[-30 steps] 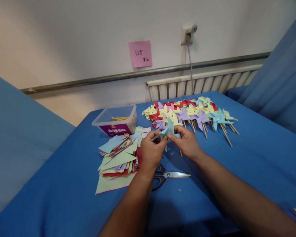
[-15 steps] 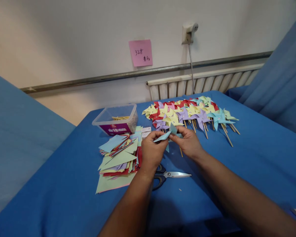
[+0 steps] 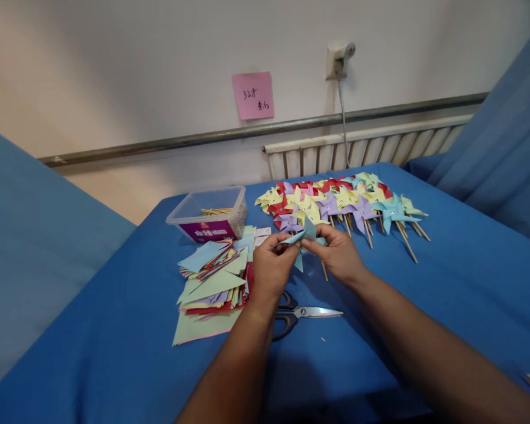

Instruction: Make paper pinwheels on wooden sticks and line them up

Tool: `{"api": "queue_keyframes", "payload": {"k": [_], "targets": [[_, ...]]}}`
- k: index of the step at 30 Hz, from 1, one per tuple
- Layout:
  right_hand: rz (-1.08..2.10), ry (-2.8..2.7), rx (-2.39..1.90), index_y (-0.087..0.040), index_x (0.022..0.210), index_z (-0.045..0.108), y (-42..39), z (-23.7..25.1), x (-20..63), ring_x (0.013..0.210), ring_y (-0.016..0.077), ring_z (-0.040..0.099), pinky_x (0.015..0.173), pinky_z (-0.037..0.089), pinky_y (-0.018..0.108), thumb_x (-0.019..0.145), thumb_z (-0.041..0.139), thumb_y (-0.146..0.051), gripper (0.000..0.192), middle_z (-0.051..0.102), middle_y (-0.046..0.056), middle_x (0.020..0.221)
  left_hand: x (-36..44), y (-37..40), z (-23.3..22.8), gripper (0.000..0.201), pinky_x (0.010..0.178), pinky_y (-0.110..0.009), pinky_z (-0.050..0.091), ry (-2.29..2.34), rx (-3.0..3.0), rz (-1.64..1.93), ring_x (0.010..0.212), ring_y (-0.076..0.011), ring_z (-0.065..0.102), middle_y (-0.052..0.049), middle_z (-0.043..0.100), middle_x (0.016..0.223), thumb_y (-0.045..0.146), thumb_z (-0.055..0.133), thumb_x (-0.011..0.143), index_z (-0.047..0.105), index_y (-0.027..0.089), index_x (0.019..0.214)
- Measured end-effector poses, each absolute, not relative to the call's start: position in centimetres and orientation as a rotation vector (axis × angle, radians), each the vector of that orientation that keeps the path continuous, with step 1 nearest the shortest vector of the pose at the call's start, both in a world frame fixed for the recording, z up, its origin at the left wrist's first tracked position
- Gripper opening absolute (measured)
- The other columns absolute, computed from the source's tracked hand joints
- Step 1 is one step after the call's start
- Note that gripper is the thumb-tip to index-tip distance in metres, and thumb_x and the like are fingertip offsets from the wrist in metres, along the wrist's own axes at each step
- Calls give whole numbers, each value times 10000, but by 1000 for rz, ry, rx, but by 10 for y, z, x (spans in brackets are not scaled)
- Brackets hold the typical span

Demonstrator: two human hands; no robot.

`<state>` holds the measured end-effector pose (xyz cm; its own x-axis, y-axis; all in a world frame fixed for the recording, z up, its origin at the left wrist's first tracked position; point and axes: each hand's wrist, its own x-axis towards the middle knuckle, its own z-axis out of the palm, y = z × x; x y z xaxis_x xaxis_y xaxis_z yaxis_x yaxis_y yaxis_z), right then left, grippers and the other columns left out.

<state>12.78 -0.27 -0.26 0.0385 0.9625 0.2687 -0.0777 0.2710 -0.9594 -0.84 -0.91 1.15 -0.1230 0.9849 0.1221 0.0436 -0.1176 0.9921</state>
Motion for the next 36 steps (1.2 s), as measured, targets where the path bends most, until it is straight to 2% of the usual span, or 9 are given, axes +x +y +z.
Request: {"api": "queue_keyframes", "payload": {"k": [11, 20, 36], "targets": [[1003, -1246, -973, -196, 720, 642, 0, -6, 127, 715, 155, 562, 724, 449, 300, 674, 739, -333, 173, 641, -6, 730, -10, -8, 7, 203, 624, -232, 439, 1265, 1416, 1414, 640, -136, 586, -13, 679, 707, 320, 706, 735, 724, 143, 832], [965, -1211, -1042, -197, 725, 651, -2, -7, 123, 717, 167, 565, 727, 448, 310, 689, 728, -334, 161, 653, 2, 734, -7, -11, 11, 163, 574, -224, 416, 1337, 1439, 1423, 569, -123, 548, 11, 650, 626, 301, 696, 716, 720, 148, 765], [1074, -1215, -971, -193, 839, 679, -3, -11, 123, 824, 200, 650, 809, 487, 344, 743, 708, -396, 227, 726, 34, 865, -8, -9, 3, 235, 622, -235, 445, 1234, 1331, 1426, 644, -140, 595, -26, 688, 723, 330, 720, 726, 730, 134, 856]]}}
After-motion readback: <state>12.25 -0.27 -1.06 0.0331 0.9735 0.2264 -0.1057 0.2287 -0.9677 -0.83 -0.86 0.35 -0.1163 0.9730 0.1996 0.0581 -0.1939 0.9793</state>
